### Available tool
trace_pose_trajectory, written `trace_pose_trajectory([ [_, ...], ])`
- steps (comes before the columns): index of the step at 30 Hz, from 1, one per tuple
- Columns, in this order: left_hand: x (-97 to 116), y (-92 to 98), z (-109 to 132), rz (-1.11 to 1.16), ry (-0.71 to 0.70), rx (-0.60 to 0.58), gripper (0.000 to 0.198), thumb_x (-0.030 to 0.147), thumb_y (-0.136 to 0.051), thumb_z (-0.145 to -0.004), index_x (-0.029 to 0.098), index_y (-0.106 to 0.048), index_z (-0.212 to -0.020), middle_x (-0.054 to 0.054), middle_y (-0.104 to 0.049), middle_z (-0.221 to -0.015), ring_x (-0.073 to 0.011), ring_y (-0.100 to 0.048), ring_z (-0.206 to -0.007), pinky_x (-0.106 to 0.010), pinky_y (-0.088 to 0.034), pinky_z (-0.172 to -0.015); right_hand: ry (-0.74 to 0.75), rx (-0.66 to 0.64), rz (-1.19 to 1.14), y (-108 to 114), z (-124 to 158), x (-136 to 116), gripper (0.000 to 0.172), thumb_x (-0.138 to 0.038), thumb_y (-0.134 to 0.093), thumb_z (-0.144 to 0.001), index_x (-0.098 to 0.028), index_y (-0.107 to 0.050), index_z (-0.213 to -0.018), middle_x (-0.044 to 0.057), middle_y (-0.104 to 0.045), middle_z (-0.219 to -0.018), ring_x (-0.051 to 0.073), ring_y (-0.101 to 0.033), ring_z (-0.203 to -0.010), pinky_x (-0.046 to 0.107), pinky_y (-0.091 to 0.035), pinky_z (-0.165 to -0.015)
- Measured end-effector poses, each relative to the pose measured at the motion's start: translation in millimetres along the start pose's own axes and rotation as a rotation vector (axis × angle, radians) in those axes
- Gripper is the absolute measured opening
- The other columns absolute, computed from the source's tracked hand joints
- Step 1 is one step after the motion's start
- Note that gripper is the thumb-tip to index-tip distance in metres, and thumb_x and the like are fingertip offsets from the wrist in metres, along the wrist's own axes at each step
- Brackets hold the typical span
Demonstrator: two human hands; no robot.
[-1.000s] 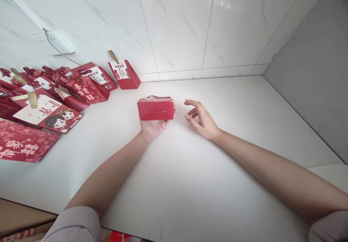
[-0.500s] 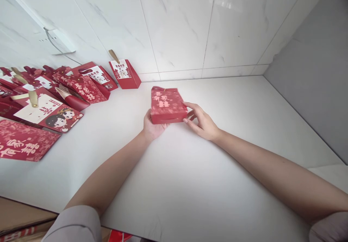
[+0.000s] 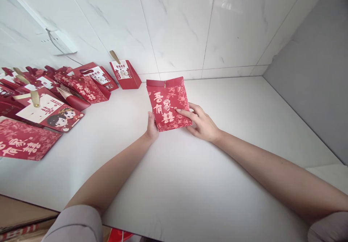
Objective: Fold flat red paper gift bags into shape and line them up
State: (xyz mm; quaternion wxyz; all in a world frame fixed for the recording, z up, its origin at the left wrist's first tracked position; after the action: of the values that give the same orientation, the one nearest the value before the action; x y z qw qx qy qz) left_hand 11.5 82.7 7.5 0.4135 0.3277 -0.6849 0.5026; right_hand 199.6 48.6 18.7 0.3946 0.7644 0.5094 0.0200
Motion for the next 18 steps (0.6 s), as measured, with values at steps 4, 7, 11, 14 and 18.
trace_pose_trajectory([
  [4, 2, 7.5, -6, 0.013, 0.074, 0.129, 0.042, 0.046, -0.070, -0.084, 0.020, -0.066, -0.116, -0.007, -0.072, -0.120, -0.0269, -0.065, -0.119, -0.038, -0.052, -0.104, -0.060, 0.102, -0.125, 1, 0, 5, 0.066, -0.028, -0.056, -0.096, -0.037, -0.028, -0.155, 0.012, -0.037, -0.154, 0.029, -0.055, -0.128, 0.046, -0.060, -0.095],
  [7, 2, 14.0, -12, 0.114, 0.244, 0.189, 0.030, 0.040, -0.061, -0.088, 0.016, -0.069, -0.105, -0.006, -0.075, -0.107, -0.0215, -0.071, -0.100, -0.033, -0.055, -0.092, -0.115, 0.156, -0.205, 1, 0, 7, 0.066, -0.036, -0.057, -0.097, -0.035, -0.026, -0.155, 0.014, -0.039, -0.153, 0.025, -0.065, -0.110, 0.042, -0.064, -0.081],
  [11, 1, 15.5, -15, 0.146, 0.415, 0.106, 0.032, 0.036, -0.057, -0.090, 0.014, -0.070, -0.109, -0.007, -0.075, -0.107, -0.0212, -0.071, -0.096, -0.034, -0.054, -0.090, -0.047, 0.074, -0.191, 0, -2, -1, 0.063, -0.037, -0.060, -0.096, -0.032, -0.033, -0.152, 0.015, -0.047, -0.149, 0.030, -0.055, -0.131, 0.042, -0.063, -0.086],
  [14, 0, 14.4, -16, 0.120, 0.413, 0.068, 0.033, 0.038, -0.059, -0.092, 0.014, -0.070, -0.112, -0.007, -0.074, -0.109, -0.0214, -0.070, -0.099, -0.034, -0.053, -0.094, 0.009, 0.091, -0.099, 3, -1, -6, 0.057, -0.033, -0.059, -0.097, -0.030, -0.038, -0.150, 0.015, -0.050, -0.147, 0.030, -0.052, -0.136, 0.046, -0.059, -0.097],
  [18, 2, 8.0, -16, 0.071, 0.241, -0.029, 0.038, 0.040, -0.063, -0.092, 0.021, -0.065, -0.125, -0.006, -0.071, -0.121, -0.0232, -0.065, -0.115, -0.038, -0.050, -0.104, 0.129, 0.057, 0.035, 2, -2, -13, 0.040, -0.024, -0.050, -0.100, -0.031, -0.053, -0.139, 0.011, -0.056, -0.144, 0.027, -0.060, -0.125, 0.045, -0.057, -0.097],
])
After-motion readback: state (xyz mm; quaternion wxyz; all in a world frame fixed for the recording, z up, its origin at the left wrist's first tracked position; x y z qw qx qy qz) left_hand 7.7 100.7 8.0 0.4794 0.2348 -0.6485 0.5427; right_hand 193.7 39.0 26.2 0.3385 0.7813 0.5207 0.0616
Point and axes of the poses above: each hand's wrist, its own z-axis away from the middle knuckle, its own y-axis out of the back of the hand, x = y × z, the point moved 4 cm from there along -z, towards the middle knuckle
